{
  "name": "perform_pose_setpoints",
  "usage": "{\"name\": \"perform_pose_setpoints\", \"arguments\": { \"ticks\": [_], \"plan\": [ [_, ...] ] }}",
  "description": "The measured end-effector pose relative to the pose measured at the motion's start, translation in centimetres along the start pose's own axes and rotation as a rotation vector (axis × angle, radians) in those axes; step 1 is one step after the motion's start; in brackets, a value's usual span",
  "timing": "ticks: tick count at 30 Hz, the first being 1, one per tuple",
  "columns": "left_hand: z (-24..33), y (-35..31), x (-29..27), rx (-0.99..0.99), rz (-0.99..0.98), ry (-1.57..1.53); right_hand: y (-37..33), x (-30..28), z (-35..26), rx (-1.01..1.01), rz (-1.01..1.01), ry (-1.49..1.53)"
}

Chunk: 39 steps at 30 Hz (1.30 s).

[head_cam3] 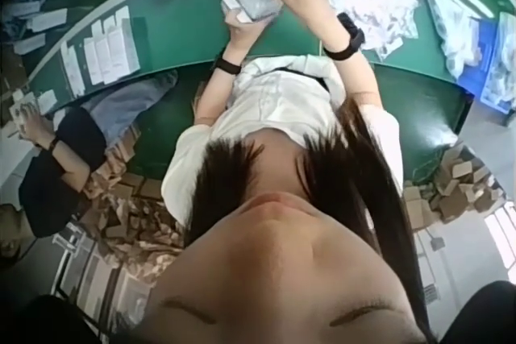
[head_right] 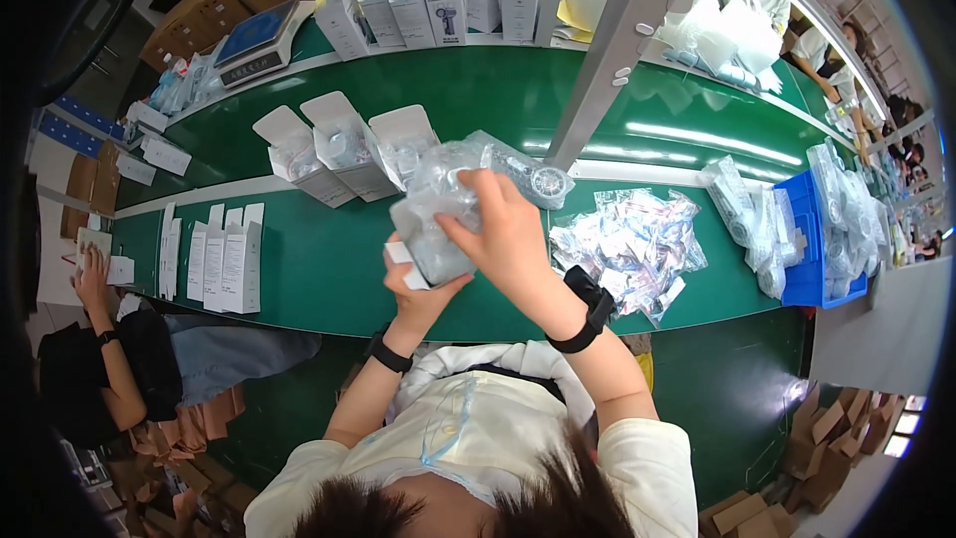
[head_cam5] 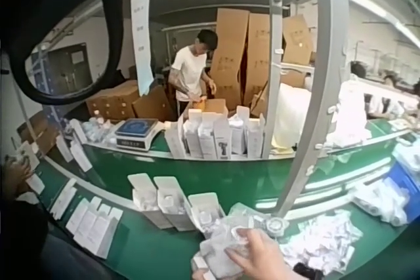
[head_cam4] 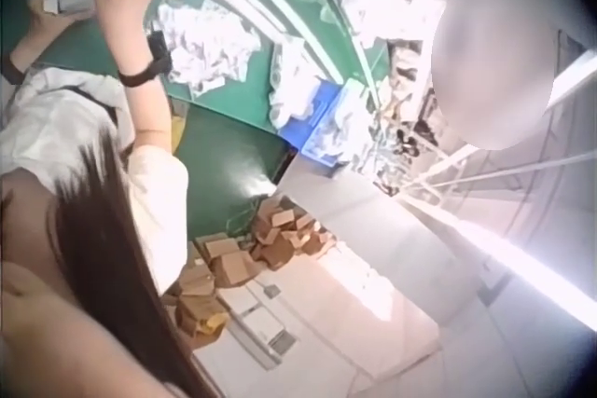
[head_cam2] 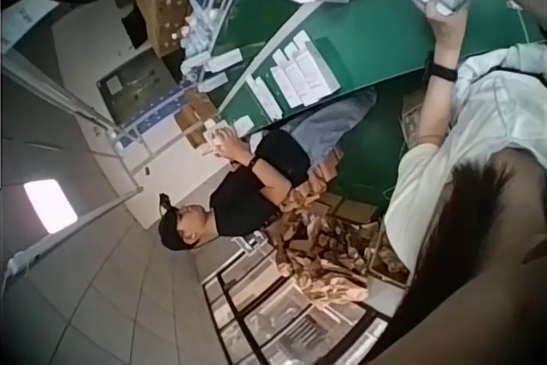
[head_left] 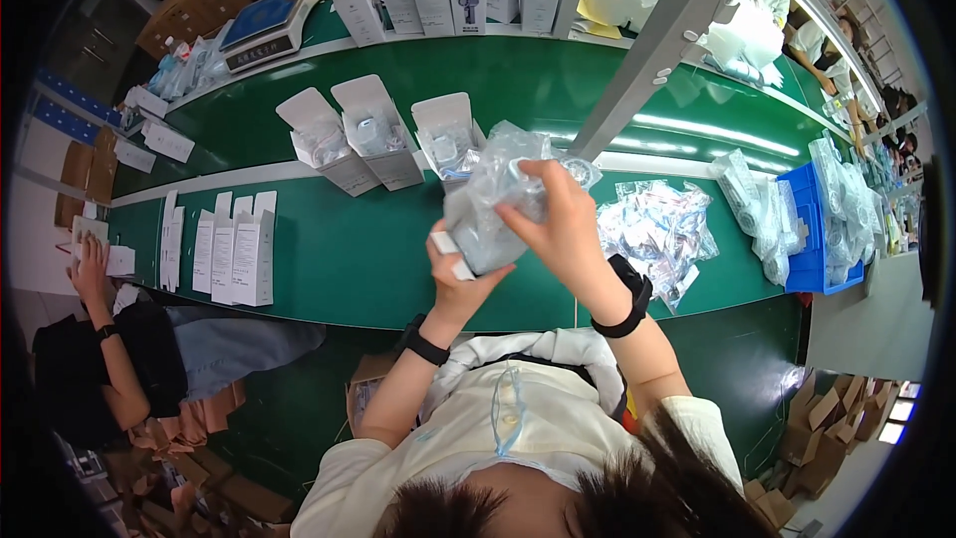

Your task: The person packages items by hand, placing a wrapped device, a small packet, and a folded paper into a box. They then close the box and set it aside on the table before repeating the process with several more boxes.

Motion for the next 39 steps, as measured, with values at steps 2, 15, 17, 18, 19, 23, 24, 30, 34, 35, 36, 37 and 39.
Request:
{"name": "perform_pose_setpoints", "arguments": {
  "ticks": [2, 15, 17, 18, 19, 23, 24, 30, 34, 35, 36, 37, 39],
  "plan": [
    [0.7, 0.4, 0.5, 0.075, -0.021, 0.067, -0.1, 0.5, 0.6, 0.098, -0.025, -0.008],
    [-1.6, 0.1, -4.5, -0.141, -0.09, 0.112, 1.7, 9.2, 23.1, 0.203, -0.542, -0.737],
    [-0.9, 0.8, -5.4, -0.121, -0.111, 0.073, 1.8, 10.2, 25.2, 0.17, -0.562, -0.756],
    [-1.2, 0.9, -6.0, -0.129, -0.095, 0.087, 1.7, 9.9, 26.4, 0.159, -0.568, -0.791],
    [-2.2, 0.4, -7.5, -0.172, -0.059, 0.035, 1.7, 10.1, 25.8, 0.166, -0.564, -0.717],
    [-7.4, -0.3, -15.0, -0.34, 0.148, 0.091, 0.5, 6.8, 24.3, 0.189, -0.343, -0.265],
    [-8.9, 0.1, -18.0, -0.403, 0.235, 0.169, -0.1, 5.6, 23.6, 0.171, -0.244, -0.071],
    [-13.0, 6.4, -33.6, -0.339, 0.431, 1.204, -3.8, 1.0, 17.1, 0.372, 0.057, 0.519],
    [-18.1, 9.2, -39.2, -0.732, 0.119, 1.405, -5.2, -0.9, 15.7, 0.506, 0.262, 0.572],
    [-20.1, 8.6, -40.2, -0.854, -0.02, 1.324, -5.9, -1.3, 15.5, 0.555, 0.325, 0.593],
    [-21.1, 8.6, -39.0, -0.963, -0.168, 1.229, -6.5, -1.9, 15.1, 0.561, 0.337, 0.58],
    [-20.7, 8.7, -38.1, -0.957, -0.182, 1.222, -7.0, -2.1, 14.3, 0.51, 0.364, 0.723],
    [-15.5, 9.2, -36.3, -0.697, 0.141, 1.201, -7.5, -2.8, 12.5, 0.391, 0.422, 1.002]
  ]
}}
Point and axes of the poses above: each hand's wrist, its own y-axis towards the middle knuckle, its own x-axis out of the palm, z = x × y, the point moved 9 cm from there along y, towards the middle knuckle, and after that the axes turned 11 degrees about -x, right-handed, at the moved point
